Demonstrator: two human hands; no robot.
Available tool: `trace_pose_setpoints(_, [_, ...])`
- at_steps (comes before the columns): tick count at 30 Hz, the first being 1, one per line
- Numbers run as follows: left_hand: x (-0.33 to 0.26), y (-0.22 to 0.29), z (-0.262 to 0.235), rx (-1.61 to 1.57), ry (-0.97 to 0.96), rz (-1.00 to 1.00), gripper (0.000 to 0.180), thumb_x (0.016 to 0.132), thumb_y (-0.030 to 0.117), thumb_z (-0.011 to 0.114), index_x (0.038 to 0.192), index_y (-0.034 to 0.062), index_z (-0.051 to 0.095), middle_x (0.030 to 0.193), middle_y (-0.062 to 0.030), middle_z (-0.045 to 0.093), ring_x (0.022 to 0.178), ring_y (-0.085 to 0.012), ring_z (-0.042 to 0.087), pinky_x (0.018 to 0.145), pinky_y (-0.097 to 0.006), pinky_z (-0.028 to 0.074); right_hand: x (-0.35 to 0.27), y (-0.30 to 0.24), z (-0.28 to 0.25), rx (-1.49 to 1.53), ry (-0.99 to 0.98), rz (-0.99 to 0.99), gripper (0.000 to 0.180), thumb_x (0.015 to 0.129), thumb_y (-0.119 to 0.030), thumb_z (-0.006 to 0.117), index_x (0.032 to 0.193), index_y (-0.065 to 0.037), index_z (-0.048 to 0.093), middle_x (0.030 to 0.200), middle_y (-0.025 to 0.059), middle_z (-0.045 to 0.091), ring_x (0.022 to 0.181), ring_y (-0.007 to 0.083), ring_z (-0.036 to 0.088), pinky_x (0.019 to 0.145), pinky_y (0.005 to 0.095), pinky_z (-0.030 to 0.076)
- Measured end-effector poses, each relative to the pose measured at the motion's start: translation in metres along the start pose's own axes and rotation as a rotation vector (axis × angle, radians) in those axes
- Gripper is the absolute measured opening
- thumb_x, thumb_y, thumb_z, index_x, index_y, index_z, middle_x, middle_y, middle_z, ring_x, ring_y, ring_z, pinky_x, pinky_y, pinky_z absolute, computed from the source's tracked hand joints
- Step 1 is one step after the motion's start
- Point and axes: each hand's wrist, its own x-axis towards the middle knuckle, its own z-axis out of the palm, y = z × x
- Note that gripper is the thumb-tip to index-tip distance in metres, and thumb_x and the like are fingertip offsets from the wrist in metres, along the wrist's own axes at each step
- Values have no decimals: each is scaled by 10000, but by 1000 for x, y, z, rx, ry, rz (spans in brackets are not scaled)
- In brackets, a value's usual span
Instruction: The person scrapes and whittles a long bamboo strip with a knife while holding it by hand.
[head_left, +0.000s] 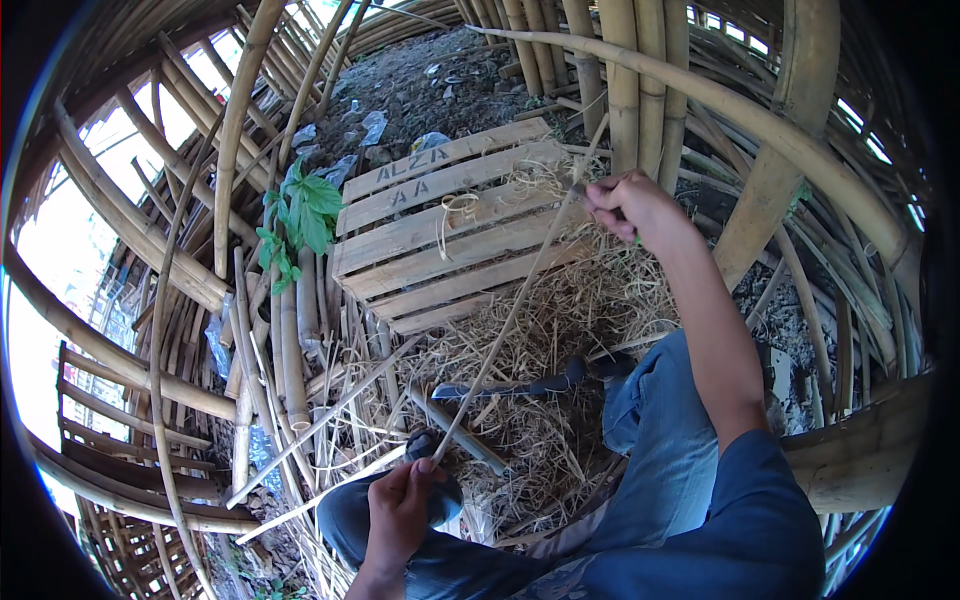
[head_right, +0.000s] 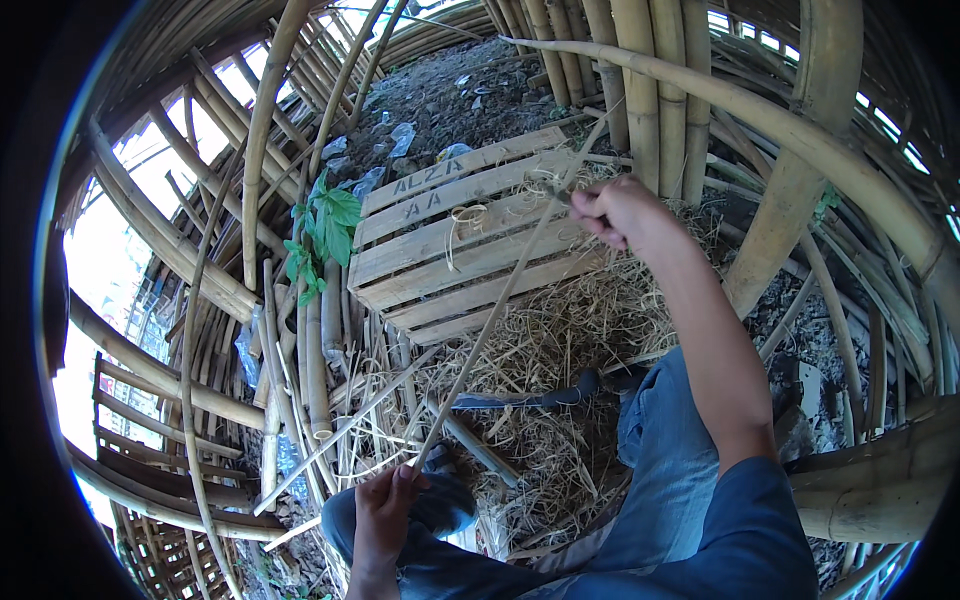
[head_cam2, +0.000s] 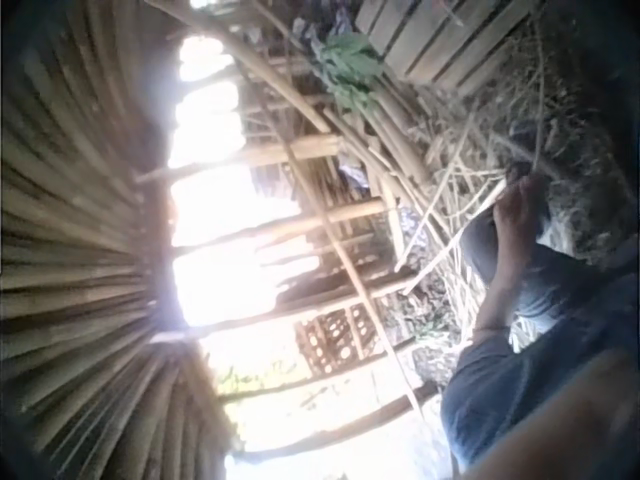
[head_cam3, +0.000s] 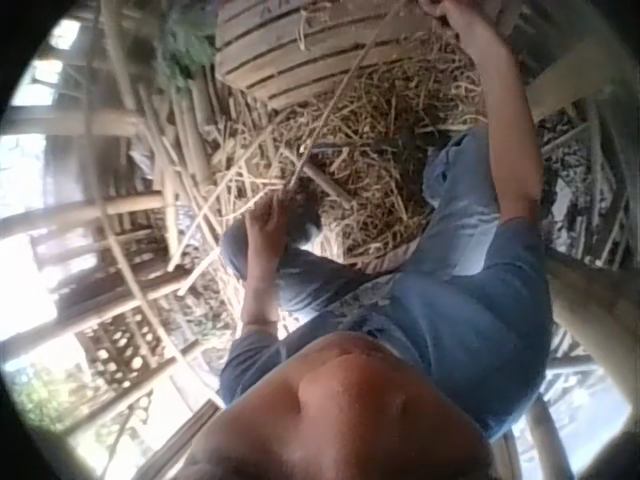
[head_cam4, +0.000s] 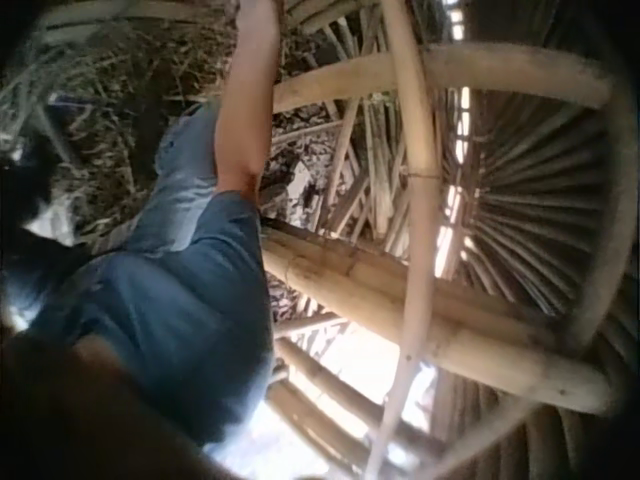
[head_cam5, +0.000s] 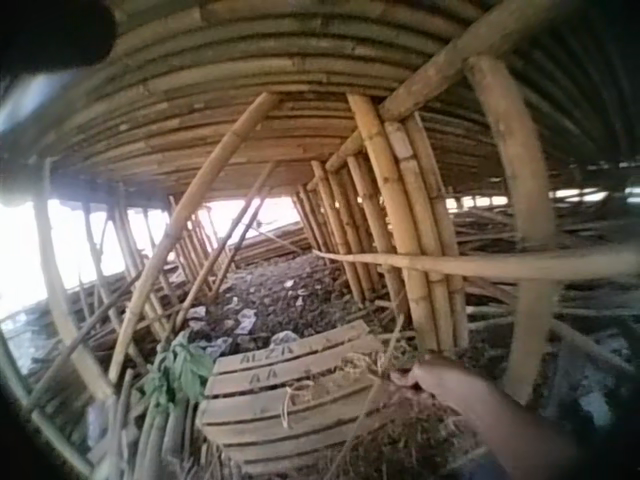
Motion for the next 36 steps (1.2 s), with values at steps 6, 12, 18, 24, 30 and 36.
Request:
trace_pose_setpoints(6, [-8, -7, -5, 3, -56, -53, 376, 967, 271, 521, 805, -38, 658, 623, 7, 554, 596, -44, 447, 564, -200, 349, 8, 12, -30, 65, 9, 40, 193, 905, -163, 559, 804, 0, 538, 549, -24, 435, 371, 62, 295, 342, 234, 206])
trace_pose_setpoints(12, [-13, -13, -7, 2, -89, -46, 380, 964, 285, 525, 804, -32, 662, 641, 1, 574, 596, -44, 463, 558, -205, 357, 26, 29, -81, 163, 146, 18, 206, 935, -187, 517, 859, 1, 554, 550, -29, 418, 392, 67, 299, 358, 253, 203])
trace_pose_setpoints(18, [-15, -24, -23, -83, 34, -60, 402, 957, 317, 529, 781, -23, 651, 635, 7, 559, 559, -31, 419, 518, -193, 301, 43, 58, -115, 210, 436, -66, 211, 947, -210, 507, 833, -41, 562, 580, -25, 460, 429, 68, 380, 366, 239, 259])
trace_pose_setpoints(24, [0, -7, -25, -158, 53, -45, 405, 971, 314, 504, 776, -15, 635, 648, 14, 554, 569, -28, 426, 528, -185, 309, 16, 32, -26, -69, 276, -293, 350, 914, -390, 580, 811, -55, 580, 611, -19, 506, 466, 70, 444, 399, 237, 351])
trace_pose_setpoints(30, [11, -1, -21, -258, 151, -23, 403, 971, 325, 507, 801, -17, 633, 664, 10, 566, 583, -31, 466, 537, -175, 356, -53, 42, 114, -480, -236, -433, 443, 961, -430, 451, 899, -8, 570, 590, 33, 536, 473, 184, 517, 447, 364, 416])
trace_pose_setpoints(36, [16, 0, -4, -179, 132, 38, 422, 988, 330, 469, 824, -24, 631, 664, 8, 559, 627, -42, 448, 565, -204, 367, -116, 63, 173, -622, -269, -871, 271, 955, -245, 456, 787, -39, 504, 559, 94, 517, 425, 247, 536, 409, 385, 424])
